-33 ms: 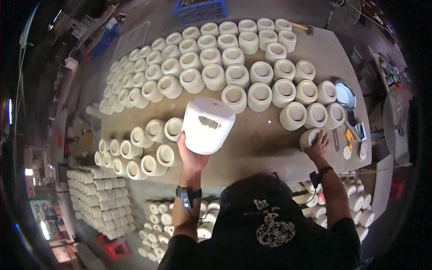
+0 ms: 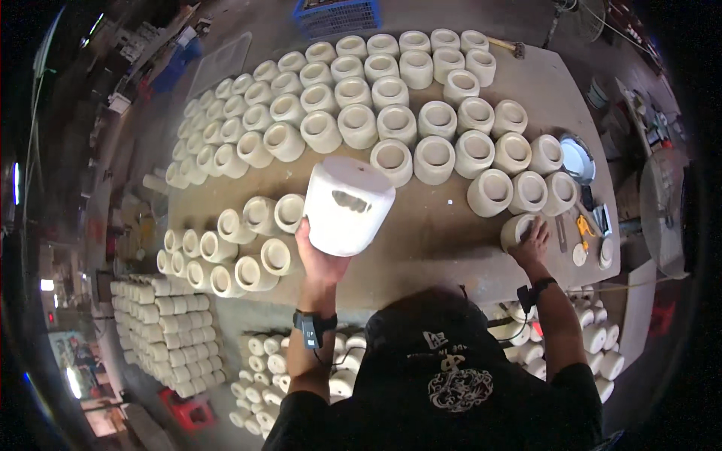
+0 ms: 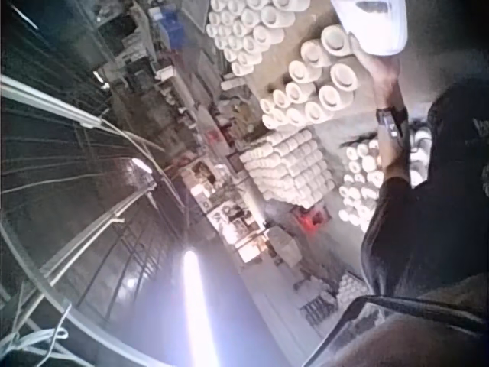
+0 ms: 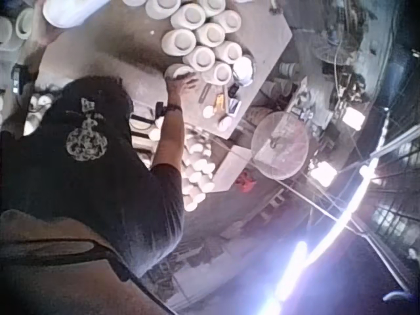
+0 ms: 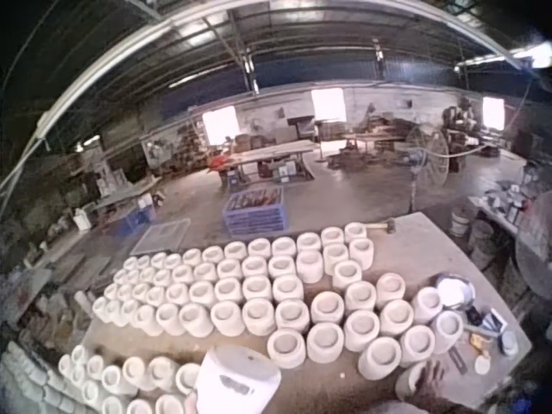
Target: The person picks up a ceramic pot, wipes the bottom, and places it on a table before stacking several pots onto a wooden pallet. They then return to the table to continue wiping the bottoms of the remaining ceramic pots and arranging them.
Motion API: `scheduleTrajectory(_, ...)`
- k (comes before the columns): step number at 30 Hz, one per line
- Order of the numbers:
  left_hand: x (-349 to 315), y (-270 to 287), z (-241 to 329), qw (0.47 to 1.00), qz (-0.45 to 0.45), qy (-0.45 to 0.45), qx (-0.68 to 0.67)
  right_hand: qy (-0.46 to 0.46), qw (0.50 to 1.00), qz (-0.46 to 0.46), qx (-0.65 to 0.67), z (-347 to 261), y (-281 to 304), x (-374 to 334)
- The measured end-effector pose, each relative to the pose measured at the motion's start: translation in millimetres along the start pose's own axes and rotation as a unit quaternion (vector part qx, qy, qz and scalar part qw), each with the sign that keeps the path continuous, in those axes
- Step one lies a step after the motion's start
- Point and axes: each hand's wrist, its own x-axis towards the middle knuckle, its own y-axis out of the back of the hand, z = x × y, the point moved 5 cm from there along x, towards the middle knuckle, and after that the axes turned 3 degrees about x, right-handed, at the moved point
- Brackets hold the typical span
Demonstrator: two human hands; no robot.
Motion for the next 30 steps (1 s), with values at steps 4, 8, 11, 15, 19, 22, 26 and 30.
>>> scheduleTrajectory(4, -8, -34, 11, 0.995, -0.065, -0.062, -0.044, 0.019, 1.0, -0.008, -0.004, 10, -7, 9)
scheduleTrajectory(8, -13, -65, 20, 0.992, 0.013, -0.127, 0.02, 0.068, 0.992, 0.082, 0.065, -56, 57, 12)
scheduleTrajectory(11, -14, -98, 21, 0.99, -0.055, -0.124, 0.041, 0.21, 0.866, 0.05, 0.45, -157, 154, -12)
scheduleTrajectory(15, -19, -149, 15, 0.985, -0.148, -0.084, 0.026, 0.354, 0.67, 0.003, 0.652, -260, 269, -78)
scheduleTrajectory(19, -25, -161, 2, 0.989, -0.105, -0.088, 0.048, 0.438, 0.755, 0.074, 0.483, -280, 302, -100)
scheduleTrajectory(22, -27, -162, -2, 0.987, -0.088, -0.097, 0.098, 0.411, 0.702, 0.024, 0.581, -271, 300, -101)
scheduleTrajectory(26, -27, -163, -8, 0.984, -0.132, -0.085, 0.085, 0.423, 0.724, 0.061, 0.542, -262, 302, -107)
scheduleTrajectory(30, -28, -171, -9, 0.975, -0.181, -0.087, 0.099, 0.403, 0.691, 0.033, 0.6, -259, 294, -105)
